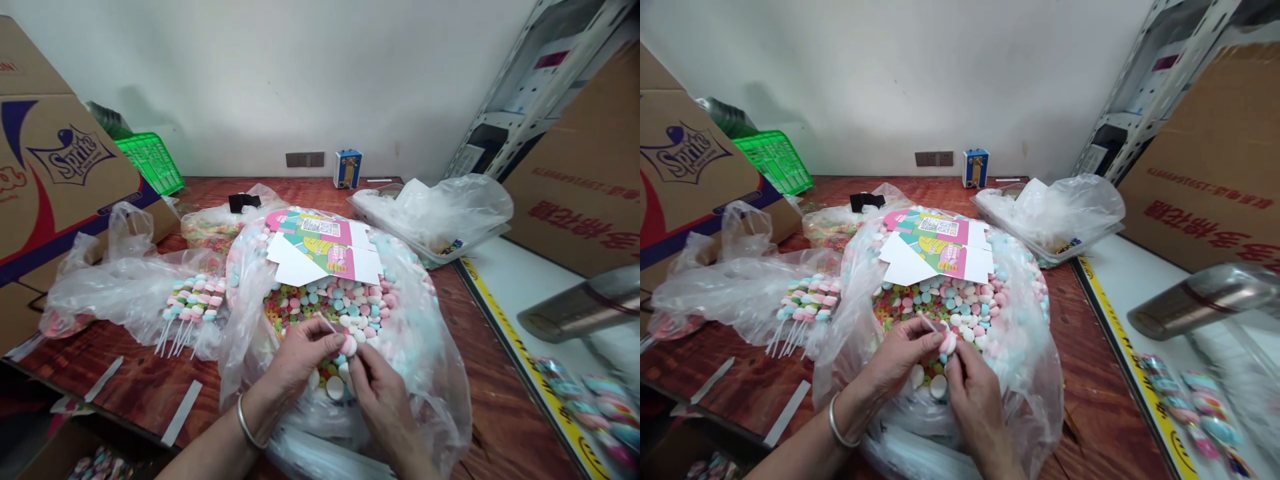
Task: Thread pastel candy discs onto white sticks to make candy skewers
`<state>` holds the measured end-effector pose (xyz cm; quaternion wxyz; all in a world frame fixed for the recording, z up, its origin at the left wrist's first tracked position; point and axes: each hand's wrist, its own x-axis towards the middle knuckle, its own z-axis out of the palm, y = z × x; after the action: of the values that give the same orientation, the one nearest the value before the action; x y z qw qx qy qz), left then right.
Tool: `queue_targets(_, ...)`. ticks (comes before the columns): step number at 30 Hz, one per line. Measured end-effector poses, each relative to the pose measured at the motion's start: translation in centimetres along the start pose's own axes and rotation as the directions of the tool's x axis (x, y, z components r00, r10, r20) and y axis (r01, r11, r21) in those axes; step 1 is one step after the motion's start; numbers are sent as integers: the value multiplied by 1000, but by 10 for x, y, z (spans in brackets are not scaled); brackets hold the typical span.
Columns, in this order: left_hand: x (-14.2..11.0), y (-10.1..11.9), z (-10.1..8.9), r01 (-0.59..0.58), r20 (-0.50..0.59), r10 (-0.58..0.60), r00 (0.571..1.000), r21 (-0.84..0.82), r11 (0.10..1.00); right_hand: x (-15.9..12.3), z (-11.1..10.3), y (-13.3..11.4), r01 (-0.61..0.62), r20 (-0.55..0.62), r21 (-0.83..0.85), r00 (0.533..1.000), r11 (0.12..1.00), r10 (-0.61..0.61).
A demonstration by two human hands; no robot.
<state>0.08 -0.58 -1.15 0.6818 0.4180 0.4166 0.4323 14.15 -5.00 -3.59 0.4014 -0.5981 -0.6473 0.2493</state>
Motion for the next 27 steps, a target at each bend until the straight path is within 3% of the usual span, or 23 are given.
queue_targets(3, 22, 7, -2, -153, -59, 186, 981, 364, 919, 31, -5, 13, -52, -46, -150, 998, 987, 45)
queue_targets(6, 45, 7, -4, -310, 22, 453, 891, 759, 573, 60, -8, 21, -52, -46, -216, 998, 975, 43)
queue_targets(8, 56, 3, -3, -315, 108, 475, 874, 868, 383, 74, -9, 23, -37, -26, -265, 999, 963, 32)
queue_targets(11, 63, -7, 0, -275, 137, 439, 888, 924, 266, 87, -6, 24, -17, 22, -319, 999, 948, 26)
queue_targets(16, 62, -14, 2, -223, 98, 454, 886, 947, 230, 90, -2, 27, -20, 47, -282, 998, 959, 34)
queue_targets(19, 61, -15, 1, -249, 97, 485, 869, 933, 259, 84, -4, 27, -44, 17, -175, 999, 984, 48)
queue_targets(23, 63, -16, -4, -264, 51, 494, 868, 889, 373, 67, -10, 25, -91, -19, 72, 996, 993, 93)
queue_targets(27, 62, -11, -2, -286, -9, 476, 880, 789, 544, 52, -9, 24, -140, 23, 343, 990, 929, 141)
